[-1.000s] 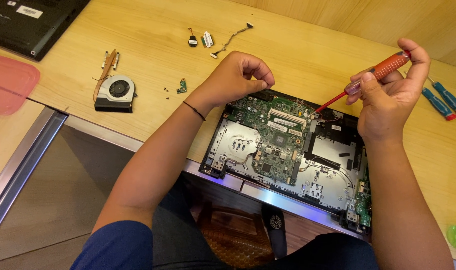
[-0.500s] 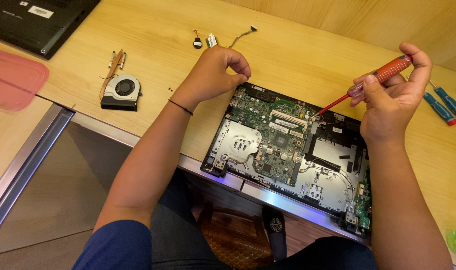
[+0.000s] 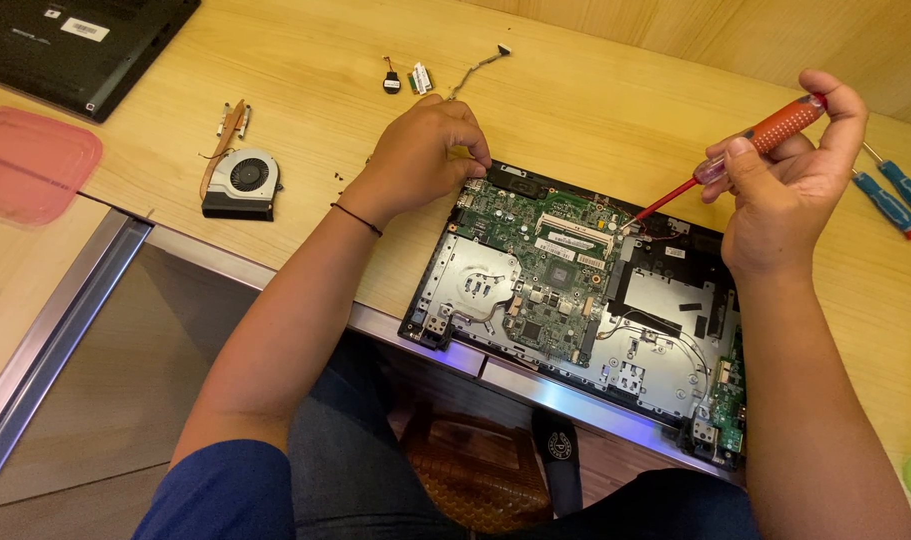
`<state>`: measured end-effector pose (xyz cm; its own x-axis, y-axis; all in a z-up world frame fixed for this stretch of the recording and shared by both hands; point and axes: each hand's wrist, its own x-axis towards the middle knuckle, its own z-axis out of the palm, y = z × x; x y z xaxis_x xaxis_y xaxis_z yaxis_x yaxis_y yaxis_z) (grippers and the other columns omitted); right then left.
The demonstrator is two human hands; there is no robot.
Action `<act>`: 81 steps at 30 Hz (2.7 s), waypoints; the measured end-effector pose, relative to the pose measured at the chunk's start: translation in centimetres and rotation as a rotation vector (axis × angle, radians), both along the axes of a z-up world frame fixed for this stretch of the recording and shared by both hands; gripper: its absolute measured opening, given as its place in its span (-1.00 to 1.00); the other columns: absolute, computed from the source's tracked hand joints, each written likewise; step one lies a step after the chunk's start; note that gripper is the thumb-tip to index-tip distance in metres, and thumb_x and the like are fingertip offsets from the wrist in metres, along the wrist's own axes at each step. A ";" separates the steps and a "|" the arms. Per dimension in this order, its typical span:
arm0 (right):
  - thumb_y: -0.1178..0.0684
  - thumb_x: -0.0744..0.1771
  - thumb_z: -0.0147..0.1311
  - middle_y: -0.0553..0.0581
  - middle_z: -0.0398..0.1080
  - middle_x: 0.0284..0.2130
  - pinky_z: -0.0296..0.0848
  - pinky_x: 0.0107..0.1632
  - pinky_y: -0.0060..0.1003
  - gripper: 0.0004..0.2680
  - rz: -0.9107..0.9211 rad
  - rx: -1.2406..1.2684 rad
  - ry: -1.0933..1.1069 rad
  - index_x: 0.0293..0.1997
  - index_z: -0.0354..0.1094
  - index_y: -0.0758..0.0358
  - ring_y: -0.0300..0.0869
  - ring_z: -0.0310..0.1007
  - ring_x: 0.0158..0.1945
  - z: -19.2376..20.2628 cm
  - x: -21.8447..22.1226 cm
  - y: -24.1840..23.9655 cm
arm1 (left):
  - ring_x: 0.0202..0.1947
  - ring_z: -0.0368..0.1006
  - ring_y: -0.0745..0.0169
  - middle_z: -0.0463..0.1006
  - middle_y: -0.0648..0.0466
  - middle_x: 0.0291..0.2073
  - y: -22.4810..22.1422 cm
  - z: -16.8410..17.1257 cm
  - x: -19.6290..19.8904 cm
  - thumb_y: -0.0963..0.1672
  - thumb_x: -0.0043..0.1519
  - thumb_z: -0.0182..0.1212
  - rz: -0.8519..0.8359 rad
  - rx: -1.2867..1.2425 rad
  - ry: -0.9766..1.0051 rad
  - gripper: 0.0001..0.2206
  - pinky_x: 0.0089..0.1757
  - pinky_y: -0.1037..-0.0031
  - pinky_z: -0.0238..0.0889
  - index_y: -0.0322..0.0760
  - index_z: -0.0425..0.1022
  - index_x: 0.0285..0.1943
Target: Disassembling a laptop by unscrewing internal components and disconnecting various ribbon cables and connectors.
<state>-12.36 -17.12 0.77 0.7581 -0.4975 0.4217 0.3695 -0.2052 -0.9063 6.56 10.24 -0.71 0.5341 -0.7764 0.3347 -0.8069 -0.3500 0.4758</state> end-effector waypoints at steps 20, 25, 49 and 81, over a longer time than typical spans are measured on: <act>0.34 0.39 -0.08 0.36 0.28 -0.35 0.36 -0.39 -0.31 -0.64 0.010 -0.011 -0.038 0.28 -0.07 0.12 -0.06 0.30 -0.46 0.1 0.0 0.2 | -0.23 0.26 0.16 0.54 0.22 -0.34 1.9 -0.1 -1.6 -0.17 0.13 0.33 0.011 -0.057 -0.109 -0.90 -0.30 0.40 0.20 -0.07 0.61 -0.22; 0.36 0.39 -0.10 0.38 0.31 -0.32 0.38 -0.39 -0.33 -0.64 0.001 -0.010 -0.033 0.29 -0.08 0.12 -0.05 0.35 -0.44 0.1 -0.1 -0.1 | -0.29 0.21 0.21 0.51 0.25 -0.35 1.6 0.1 -2.5 -0.16 0.10 0.36 0.014 -0.080 -0.117 -0.91 -0.42 0.40 0.16 -0.05 0.63 -0.25; 0.40 0.39 -0.11 0.36 0.29 -0.28 0.59 -0.17 -0.25 -0.66 0.091 -0.265 -0.002 0.17 -0.17 0.15 0.07 0.54 -0.25 4.1 4.9 10.7 | -0.15 0.33 0.24 0.47 0.33 -0.36 1.7 0.9 -1.6 -0.06 0.07 0.35 0.135 0.022 0.180 -0.98 -0.37 0.30 0.21 0.12 0.61 -0.41; 0.37 0.41 -0.20 0.39 0.28 -0.13 0.53 -0.12 -0.22 -0.69 0.320 -0.431 0.020 0.25 -0.12 0.19 0.08 0.48 -0.09 4.7 6.9 12.6 | -0.15 0.34 0.23 0.48 0.28 -0.33 1.9 1.5 -1.0 -0.05 0.08 0.29 0.081 0.067 0.248 -0.98 -0.36 0.28 0.22 0.12 0.60 -0.39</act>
